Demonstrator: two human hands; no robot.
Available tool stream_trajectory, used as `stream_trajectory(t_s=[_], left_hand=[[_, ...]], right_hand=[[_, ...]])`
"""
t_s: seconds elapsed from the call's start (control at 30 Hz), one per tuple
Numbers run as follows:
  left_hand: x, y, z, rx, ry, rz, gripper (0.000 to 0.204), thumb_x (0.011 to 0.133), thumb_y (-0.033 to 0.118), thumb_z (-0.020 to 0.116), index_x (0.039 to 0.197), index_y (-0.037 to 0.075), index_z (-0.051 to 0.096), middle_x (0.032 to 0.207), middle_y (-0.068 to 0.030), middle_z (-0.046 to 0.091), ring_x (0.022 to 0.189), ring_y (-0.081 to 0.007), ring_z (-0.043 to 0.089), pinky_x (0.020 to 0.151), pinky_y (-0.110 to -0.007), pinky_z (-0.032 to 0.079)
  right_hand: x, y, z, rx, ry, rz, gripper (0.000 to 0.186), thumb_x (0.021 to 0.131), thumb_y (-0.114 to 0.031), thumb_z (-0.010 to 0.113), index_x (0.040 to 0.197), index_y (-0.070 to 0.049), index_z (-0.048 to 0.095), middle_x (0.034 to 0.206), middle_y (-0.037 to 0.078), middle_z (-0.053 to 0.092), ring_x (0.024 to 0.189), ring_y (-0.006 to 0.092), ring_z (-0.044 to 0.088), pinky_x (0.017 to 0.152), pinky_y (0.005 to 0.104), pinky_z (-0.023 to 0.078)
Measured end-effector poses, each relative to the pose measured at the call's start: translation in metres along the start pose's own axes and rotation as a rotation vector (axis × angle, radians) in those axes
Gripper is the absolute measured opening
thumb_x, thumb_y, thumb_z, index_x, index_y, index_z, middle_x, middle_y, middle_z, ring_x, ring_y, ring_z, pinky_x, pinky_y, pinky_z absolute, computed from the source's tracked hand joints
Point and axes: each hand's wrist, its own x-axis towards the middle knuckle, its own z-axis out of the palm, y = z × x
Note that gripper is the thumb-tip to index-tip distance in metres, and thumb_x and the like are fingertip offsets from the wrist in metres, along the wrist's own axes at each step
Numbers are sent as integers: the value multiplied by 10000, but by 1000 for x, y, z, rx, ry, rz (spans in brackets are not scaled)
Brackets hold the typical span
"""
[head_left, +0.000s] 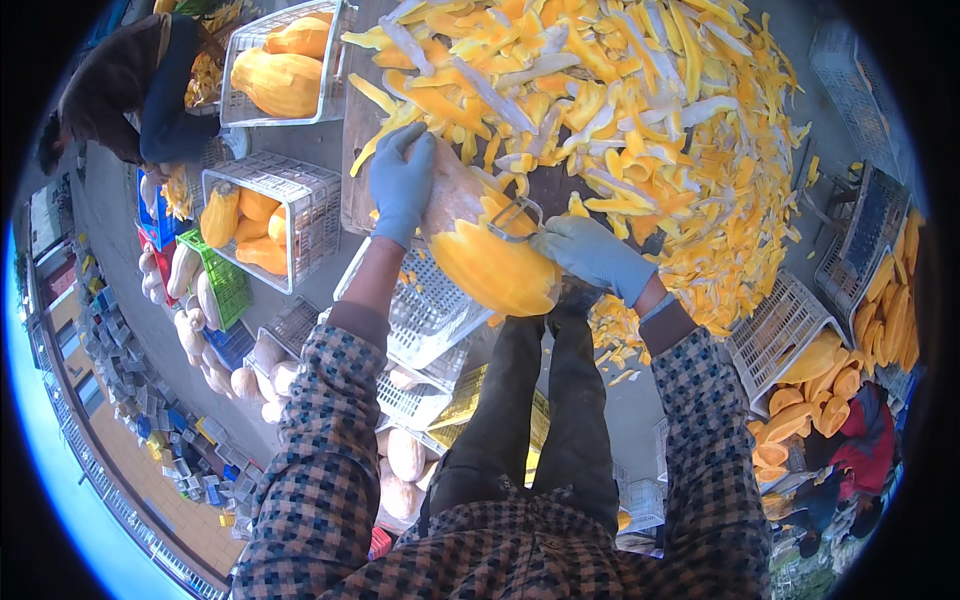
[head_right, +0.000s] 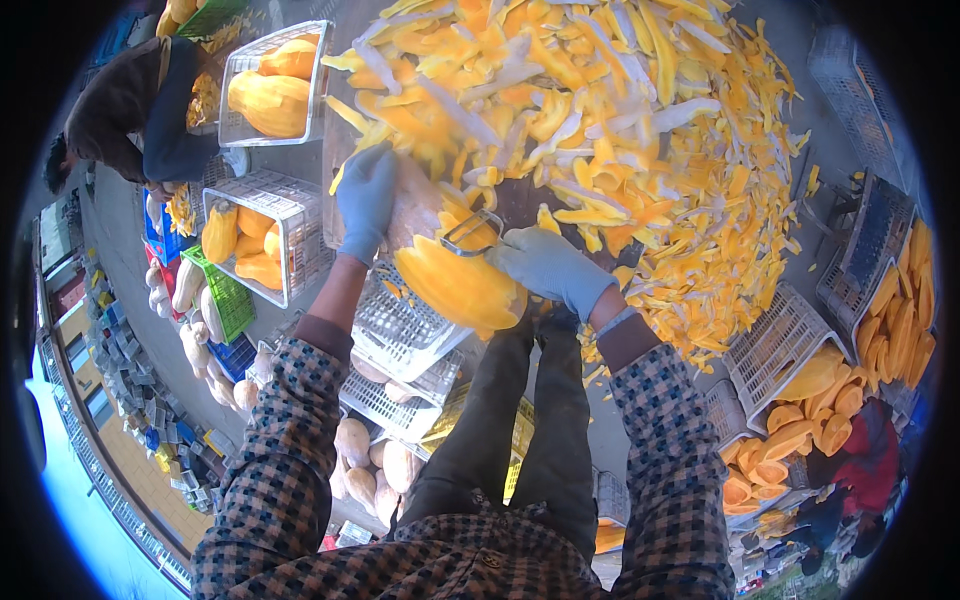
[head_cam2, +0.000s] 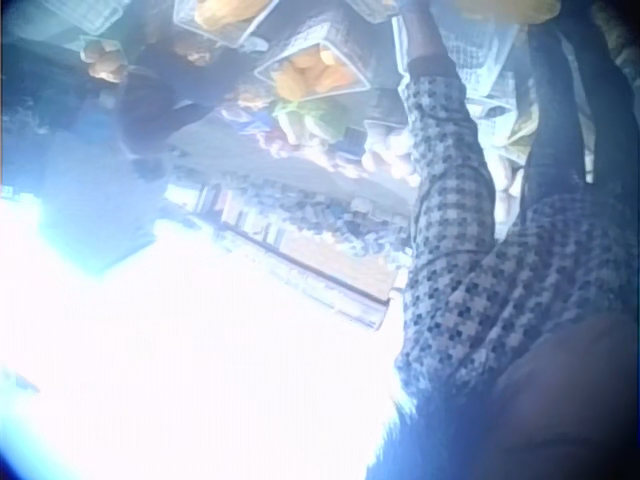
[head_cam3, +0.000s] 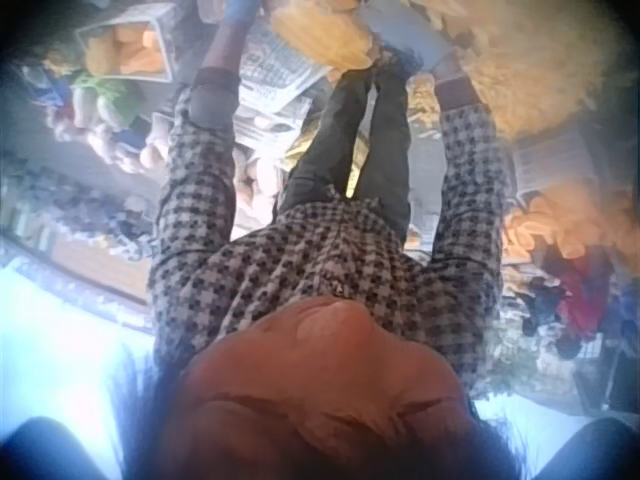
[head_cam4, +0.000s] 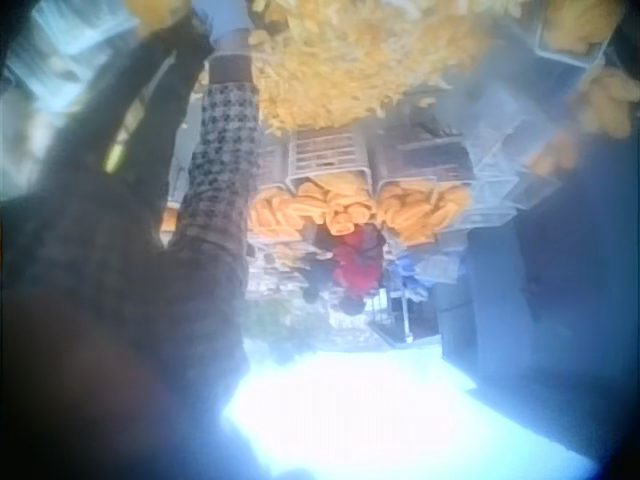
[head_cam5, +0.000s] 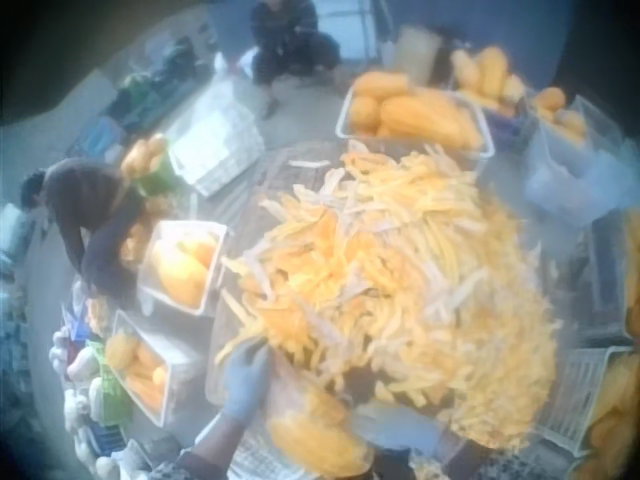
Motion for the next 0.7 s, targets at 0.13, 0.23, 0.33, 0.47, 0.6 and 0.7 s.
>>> stream_trajectory(t_s=[0.13,0.23,0.33,0.47,0.6,0.7], left_hand=[[1,-6,2,-33,12,-6,321,905,248,692,1142,37,745,1229,-141,677,1159,-275,640,1038,-350,462],[3,-5,4,-22,8,-38,332,908,260,688,1150,40,745,1237,-139,675,1169,-273,635,1039,-350,460],[5,-2,5,28,5,-50,342,912,275,683,1156,43,744,1243,-139,673,1180,-271,629,1042,-350,457],[5,0,4,4,-10,-84,351,913,286,685,1158,42,744,1251,-139,671,1191,-267,625,1047,-347,453],[3,-3,4,-12,-10,-69,353,913,285,686,1153,33,743,1253,-139,669,1181,-264,631,1043,-342,454],[4,-1,4,31,-9,-80,353,908,285,689,1144,28,744,1248,-144,669,1161,-268,640,1034,-342,459]], right_hand=[[-63,29,7,-103,-123,163,388,968,-374,577,992,7,647,884,229,679,832,401,668,749,438,519],[-102,30,0,84,-123,516,328,964,-329,596,995,-8,657,830,194,672,755,377,659,728,416,528],[-80,9,-3,171,28,319,292,960,-301,614,946,-11,637,753,178,635,703,339,643,699,401,528],[-24,2,24,-217,76,30,346,958,-359,611,948,-13,618,809,223,664,787,407,666,729,491,517],[-81,38,44,-129,86,138,356,952,-375,620,938,-19,613,795,209,674,779,404,671,709,497,509],[-130,41,39,-110,-5,333,335,948,-359,633,931,-26,608,789,185,681,765,385,677,682,476,507]])
